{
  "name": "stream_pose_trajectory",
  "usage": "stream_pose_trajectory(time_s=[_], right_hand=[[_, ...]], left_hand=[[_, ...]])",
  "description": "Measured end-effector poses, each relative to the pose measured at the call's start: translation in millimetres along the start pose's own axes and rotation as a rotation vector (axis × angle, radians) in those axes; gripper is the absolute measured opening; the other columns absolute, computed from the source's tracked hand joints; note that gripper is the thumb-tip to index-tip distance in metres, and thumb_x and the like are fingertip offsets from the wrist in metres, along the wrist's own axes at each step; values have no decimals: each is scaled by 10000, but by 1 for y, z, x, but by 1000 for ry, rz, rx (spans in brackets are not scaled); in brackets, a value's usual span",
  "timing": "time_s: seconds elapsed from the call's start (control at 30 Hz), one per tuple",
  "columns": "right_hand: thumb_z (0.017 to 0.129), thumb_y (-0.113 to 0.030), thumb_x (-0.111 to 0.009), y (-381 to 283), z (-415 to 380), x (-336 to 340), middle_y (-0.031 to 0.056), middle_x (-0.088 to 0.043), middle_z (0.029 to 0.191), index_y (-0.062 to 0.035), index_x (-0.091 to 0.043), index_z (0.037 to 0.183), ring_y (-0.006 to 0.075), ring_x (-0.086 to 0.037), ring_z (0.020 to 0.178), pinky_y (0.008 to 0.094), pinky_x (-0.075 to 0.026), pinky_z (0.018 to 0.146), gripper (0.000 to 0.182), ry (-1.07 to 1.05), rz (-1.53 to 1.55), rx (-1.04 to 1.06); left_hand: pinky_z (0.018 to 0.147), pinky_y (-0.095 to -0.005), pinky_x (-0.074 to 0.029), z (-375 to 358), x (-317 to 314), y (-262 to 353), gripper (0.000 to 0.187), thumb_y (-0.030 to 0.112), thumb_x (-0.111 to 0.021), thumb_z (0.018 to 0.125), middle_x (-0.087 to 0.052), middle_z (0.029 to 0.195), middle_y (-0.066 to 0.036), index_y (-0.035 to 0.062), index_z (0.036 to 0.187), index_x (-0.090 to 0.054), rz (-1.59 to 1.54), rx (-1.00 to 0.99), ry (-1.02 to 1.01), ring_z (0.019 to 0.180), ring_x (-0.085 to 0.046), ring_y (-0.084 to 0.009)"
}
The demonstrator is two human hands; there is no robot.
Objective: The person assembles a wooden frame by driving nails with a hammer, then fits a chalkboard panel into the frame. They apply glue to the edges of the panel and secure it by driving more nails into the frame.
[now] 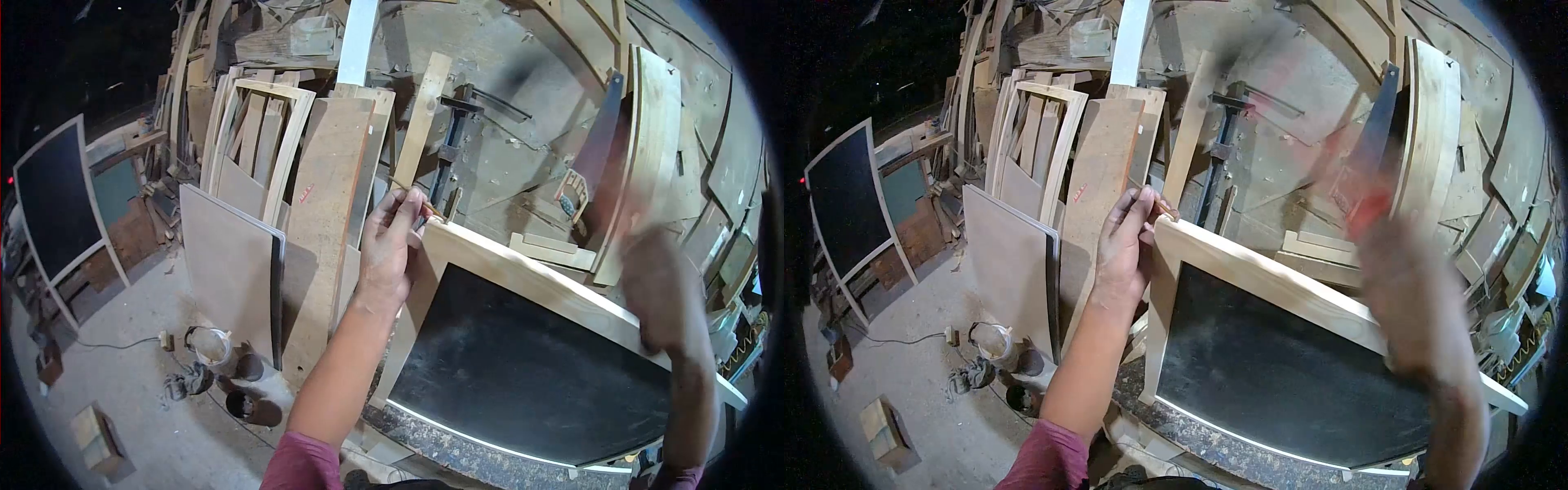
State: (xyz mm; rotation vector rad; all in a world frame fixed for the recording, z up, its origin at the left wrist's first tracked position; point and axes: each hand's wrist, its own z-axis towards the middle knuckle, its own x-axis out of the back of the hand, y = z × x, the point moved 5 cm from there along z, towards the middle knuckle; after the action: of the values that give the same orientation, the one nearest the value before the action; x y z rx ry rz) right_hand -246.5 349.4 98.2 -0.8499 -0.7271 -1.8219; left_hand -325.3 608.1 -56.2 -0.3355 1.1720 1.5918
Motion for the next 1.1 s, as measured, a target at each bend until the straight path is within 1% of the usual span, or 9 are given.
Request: stream_pose_trajectory(time_s=[0.03, 0.07, 0.2, 0.23, 0.33, 0.43, 0.57, 1.03, 1.1], right_hand=[[912, -189, -552, -28, 0, -12, 129, -618, 762, -92, -496, 1245, 247, -617, 696, 404, -472, 749, 351, -430, 177, -56], [921, -174, -539, -16, -2, -20, 124, -641, 796, -177, -447, 1327, 228, -583, 650, 377, -461, 675, 416, -344, 264, 20], [969, -201, -474, -3, 2, 9, 15, -511, 629, -161, -412, 1360, 65, -432, 462, 209, -340, 399, 398, -39, 614, -242], [978, -225, -462, 2, 5, 7, -29, -439, 595, -161, -392, 1382, 23, -355, 403, 165, -261, 348, 415, 122, 704, -119], [976, -246, -475, 2, 4, 10, -38, -430, 562, -30, -497, 1160, 16, -350, 383, 177, -279, 343, 285, 154, 732, -183], [956, -249, -524, -2, -1, -1, -38, -434, 543, -20, -531, 906, 29, -387, 395, 193, -310, 352, 234, -24, 743, -282], [932, -289, -573, -14, -2, -16, -15, -476, 561, -24, -562, 938, 60, -431, 445, 238, -321, 397, 265, -236, 685, -280], [952, -252, -536, -21, 11, -28, 56, -499, 620, 21, -568, 970, 125, -465, 594, 312, -376, 549, 276, -293, 563, -152], [949, -233, -537, -25, 11, -32, 74, -505, 629, 22, -566, 980, 145, -490, 620, 332, -392, 579, 258, -331, 410, 8]], left_hand=[[707, -249, -483, 2, 1, -1, 139, 172, -540, 949, -615, 798, -53, 53, 890, -582, -70, -39, -20, 749, -596, -127], [707, -249, -483, 2, 1, -2, 139, 172, -540, 949, -615, 798, -53, 53, 890, -582, -66, -35, -29, 749, -596, -127], [717, -262, -492, 3, 5, -4, 140, 172, -546, 947, -616, 800, -55, 48, 893, -585, -12, 5, -24, 754, -599, -141], [722, -267, -494, 4, 3, -4, 137, 171, -550, 944, -615, 801, -56, 49, 893, -587, -54, -4, -48, 762, -600, -145], [734, -274, -496, 4, 2, -4, 134, 173, -560, 939, -615, 804, -56, 51, 890, -589, -146, 5, -34, 772, -600, -152], [745, -279, -497, 5, 5, -9, 134, 173, -569, 933, -614, 808, -55, 53, 879, -587, -238, 26, -12, 777, -597, -160], [755, -293, -503, 9, 6, -11, 137, 173, -584, 924, -615, 815, -57, 59, 849, -581, -217, 32, -36, 778, -596, -172], [772, -315, -501, 2, 0, -2, 117, 177, -561, 939, -617, 815, -55, 62, 925, -574, -250, -8, -73, 786, -596, -177], [772, -314, -500, 0, -1, -1, 118, 178, -562, 939, -616, 821, -54, 61, 929, -573, -241, -23, -73, 789, -595, -175]])
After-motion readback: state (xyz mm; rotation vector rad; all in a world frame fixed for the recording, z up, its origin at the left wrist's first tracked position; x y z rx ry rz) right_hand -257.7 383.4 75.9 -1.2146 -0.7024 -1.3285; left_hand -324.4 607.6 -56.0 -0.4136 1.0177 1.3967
